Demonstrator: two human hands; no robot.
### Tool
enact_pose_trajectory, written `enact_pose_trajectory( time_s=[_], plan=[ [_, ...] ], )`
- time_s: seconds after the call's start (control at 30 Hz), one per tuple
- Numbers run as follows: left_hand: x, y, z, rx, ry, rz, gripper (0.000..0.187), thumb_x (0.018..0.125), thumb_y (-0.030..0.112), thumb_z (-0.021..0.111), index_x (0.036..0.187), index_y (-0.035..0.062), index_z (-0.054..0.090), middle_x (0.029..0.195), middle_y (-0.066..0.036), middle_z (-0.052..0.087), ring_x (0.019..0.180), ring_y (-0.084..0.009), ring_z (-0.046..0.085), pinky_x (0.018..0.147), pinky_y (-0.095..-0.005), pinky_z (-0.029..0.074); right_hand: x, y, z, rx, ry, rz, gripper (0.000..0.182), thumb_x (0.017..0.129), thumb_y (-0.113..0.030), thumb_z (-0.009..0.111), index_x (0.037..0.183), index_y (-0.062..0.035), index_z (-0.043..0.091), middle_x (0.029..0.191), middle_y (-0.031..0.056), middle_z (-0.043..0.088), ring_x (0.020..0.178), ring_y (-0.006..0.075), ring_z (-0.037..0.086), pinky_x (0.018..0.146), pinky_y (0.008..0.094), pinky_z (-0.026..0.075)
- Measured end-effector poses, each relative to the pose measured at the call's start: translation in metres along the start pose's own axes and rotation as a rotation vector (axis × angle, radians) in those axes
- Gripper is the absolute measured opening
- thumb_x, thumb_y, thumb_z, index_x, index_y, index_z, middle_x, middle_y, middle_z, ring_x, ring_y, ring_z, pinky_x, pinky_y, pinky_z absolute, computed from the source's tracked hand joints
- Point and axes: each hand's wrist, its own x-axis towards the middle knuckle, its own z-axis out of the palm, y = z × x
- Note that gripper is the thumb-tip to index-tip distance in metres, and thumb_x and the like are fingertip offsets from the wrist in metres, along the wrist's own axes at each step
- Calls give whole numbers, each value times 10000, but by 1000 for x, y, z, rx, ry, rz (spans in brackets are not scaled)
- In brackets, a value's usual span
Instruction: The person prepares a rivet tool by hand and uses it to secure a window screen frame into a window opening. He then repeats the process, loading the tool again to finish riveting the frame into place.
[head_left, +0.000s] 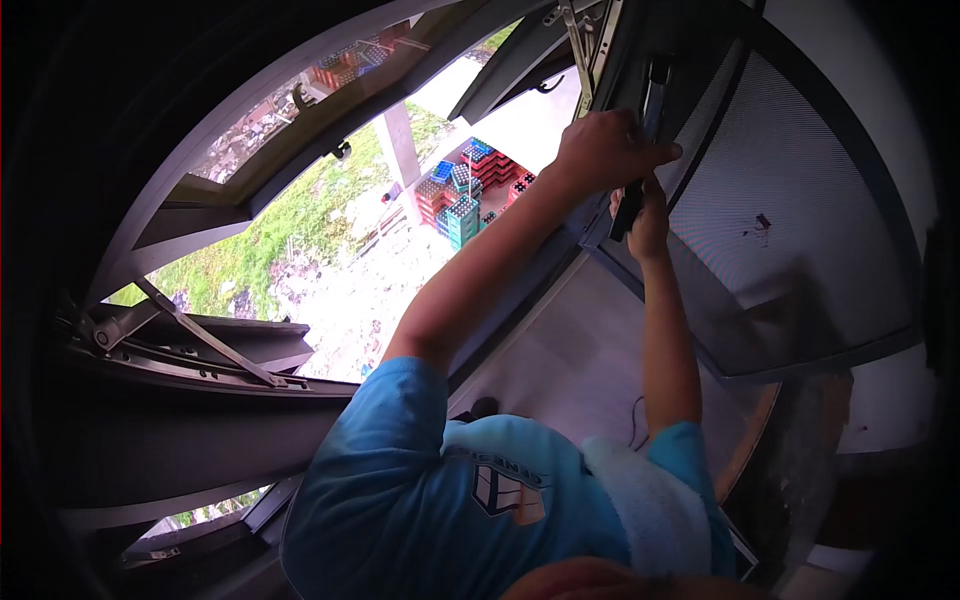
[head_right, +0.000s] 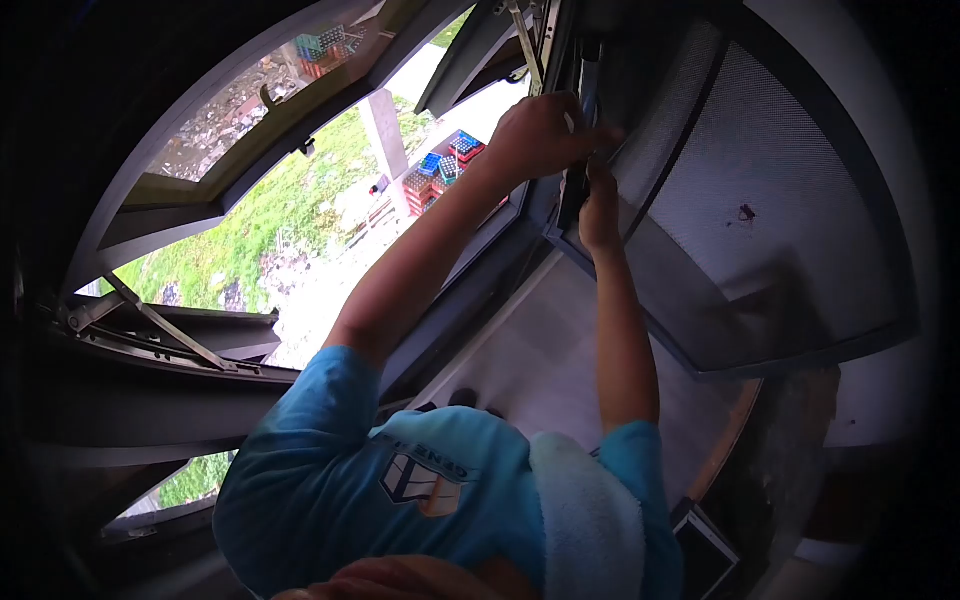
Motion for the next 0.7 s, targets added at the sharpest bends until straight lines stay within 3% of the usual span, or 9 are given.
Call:
enact_pose_trajectory(
  time_s=[0.1, 0.13, 0.17, 0.23, 0.3, 0.37, 0.5, 0.6, 0.7],
  plan=[
    [4, -19, -9, -98, -125, 82, 668, 697, 643, 672, 800, -16, 626, 679, -126, 631, 634, -206, 635, 606, -313, 489, -3, -12, 1, -36, 64, 52, 334, 990, -389, 368, 946, -91, 512, 736, 9, 493, 606, 95, 480, 557, 243, 407],
    [-1, -12, -31, -452, -440, -103, 583, 734, 560, 700, 839, -6, 611, 621, -40, 550, 536, -104, 497, 520, -264, 409, -6, -26, 3, 91, 70, 162, 338, 988, -392, 378, 920, -90, 514, 720, 10, 489, 593, 93, 477, 548, 245, 404],
    [-6, -2, -51, -652, -449, -223, 468, 754, 449, 739, 863, 16, 601, 620, 22, 470, 526, -57, 372, 476, -246, 325, -3, -30, 4, 85, 70, 151, 340, 986, -391, 386, 902, -83, 504, 703, 12, 483, 578, 93, 477, 533, 247, 396],
    [5, -20, -16, -534, -157, -14, 362, 753, 327, 762, 883, 21, 620, 721, -2, 577, 594, -68, 490, 516, -248, 393, -5, -32, 7, 77, 80, 141, 350, 983, -389, 403, 866, -70, 486, 670, 15, 470, 549, 93, 476, 501, 249, 382],
    [23, -49, 38, -502, -219, 23, 307, 759, 249, 745, 937, 22, 641, 854, -34, 650, 706, -98, 587, 600, -271, 458, -11, -33, 2, 16, 69, 131, 412, 983, -404, 405, 1083, -19, 510, 857, 49, 535, 744, 115, 528, 670, 259, 422],
    [10, -24, 34, -646, -216, -94, 270, 758, 217, 728, 910, 3, 666, 861, -71, 676, 755, -133, 628, 688, -301, 484, -15, -29, 2, -55, 129, 24, 476, 993, -389, 384, 1243, 8, 467, 1022, 86, 556, 920, 158, 556, 819, 292, 436],
    [7, -24, 38, -777, -161, -124, 237, 746, 218, 744, 788, -3, 666, 748, -65, 661, 693, -126, 617, 666, -289, 478, -41, -71, 17, -550, -10, -364, 801, 764, -331, 700, 1376, 18, 318, 1326, 174, 423, 1262, 275, 402, 1054, 397, 295],
    [15, -31, 51, -753, -100, -48, 243, 739, 218, 756, 776, -3, 663, 743, -60, 659, 684, -117, 611, 642, -281, 475, -36, -71, 18, -601, 44, -201, 846, 628, -217, 769, 1330, 24, 364, 1271, 213, 473, 1209, 317, 470, 997, 420, 370],
    [23, -32, 59, -696, 7, 33, 253, 735, 225, 764, 756, -5, 662, 711, -50, 654, 655, -99, 601, 602, -280, 472, -27, -58, 13, -689, 105, -168, 675, 664, -127, 719, 1252, 12, 419, 1115, 228, 570, 1060, 364, 583, 870, 435, 473]
  ],
)
